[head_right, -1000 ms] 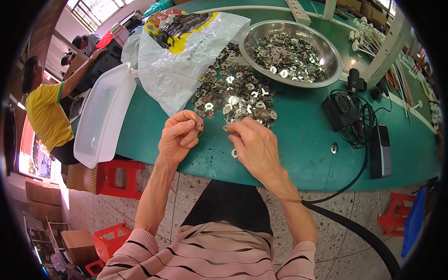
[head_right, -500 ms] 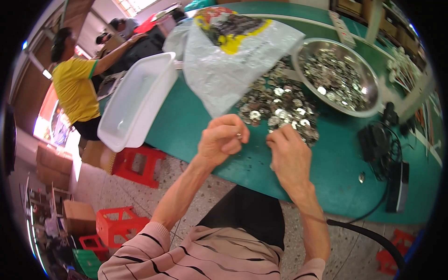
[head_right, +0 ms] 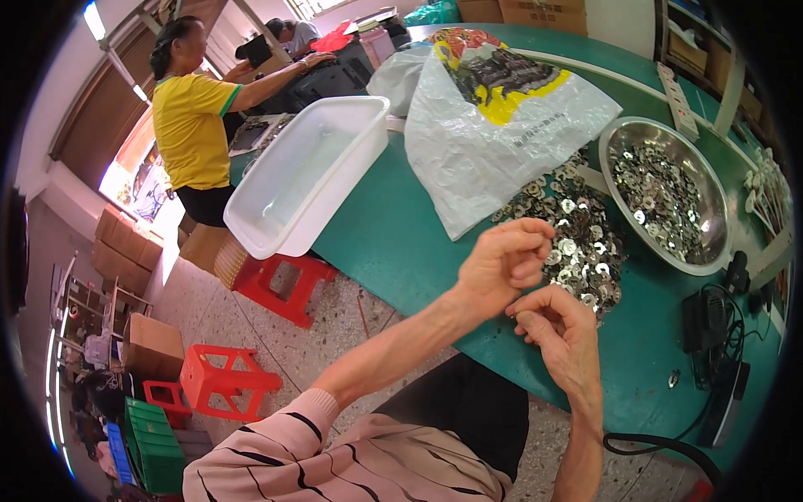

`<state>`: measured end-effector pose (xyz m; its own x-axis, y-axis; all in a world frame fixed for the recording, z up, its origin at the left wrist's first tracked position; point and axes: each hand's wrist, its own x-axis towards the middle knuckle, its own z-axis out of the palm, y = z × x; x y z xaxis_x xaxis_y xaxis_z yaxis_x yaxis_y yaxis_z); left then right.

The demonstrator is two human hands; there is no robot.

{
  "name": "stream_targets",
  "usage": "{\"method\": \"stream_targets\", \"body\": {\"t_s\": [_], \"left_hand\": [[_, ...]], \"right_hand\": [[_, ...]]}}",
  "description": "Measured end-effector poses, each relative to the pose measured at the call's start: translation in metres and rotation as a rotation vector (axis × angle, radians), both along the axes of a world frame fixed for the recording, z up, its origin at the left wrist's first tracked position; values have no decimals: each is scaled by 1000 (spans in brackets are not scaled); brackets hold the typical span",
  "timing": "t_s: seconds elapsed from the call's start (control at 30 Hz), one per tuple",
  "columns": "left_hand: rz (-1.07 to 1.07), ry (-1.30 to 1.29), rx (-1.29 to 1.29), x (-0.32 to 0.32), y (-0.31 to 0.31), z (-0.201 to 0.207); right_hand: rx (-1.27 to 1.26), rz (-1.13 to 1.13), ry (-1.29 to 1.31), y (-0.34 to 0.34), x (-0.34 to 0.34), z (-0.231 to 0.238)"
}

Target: The person sorts small metal washers and fasteners by hand, separating them from a metal bowl into a plastic bin.

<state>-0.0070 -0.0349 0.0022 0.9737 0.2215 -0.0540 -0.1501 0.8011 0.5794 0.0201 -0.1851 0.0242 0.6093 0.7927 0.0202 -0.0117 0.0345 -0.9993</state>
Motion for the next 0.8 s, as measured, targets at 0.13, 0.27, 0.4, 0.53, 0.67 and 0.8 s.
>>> {"method": "stream_targets", "body": {"t_s": [0.13, 0.27, 0.4, 0.53, 0.67, 0.8], "left_hand": [[-16, 7, -98, 2, -15, 6], [-26, -23, -137, -2, -15, 4], [-1, -81, -164, -1, -13, -1], [5, -26, -213, -3, -12, -3], [67, 10, -176, -2, -10, -12], [36, -13, -203, -4, -4, -16]], "right_hand": [[69, 22, 20, -2, 1, -2], [188, -76, -29, 0, 0, -1], [213, -72, -126, 2, 1, -6], [182, -101, -103, 1, 1, -6], [110, -158, 73, -2, 3, -1], [107, -169, 77, -4, 7, -3]]}}
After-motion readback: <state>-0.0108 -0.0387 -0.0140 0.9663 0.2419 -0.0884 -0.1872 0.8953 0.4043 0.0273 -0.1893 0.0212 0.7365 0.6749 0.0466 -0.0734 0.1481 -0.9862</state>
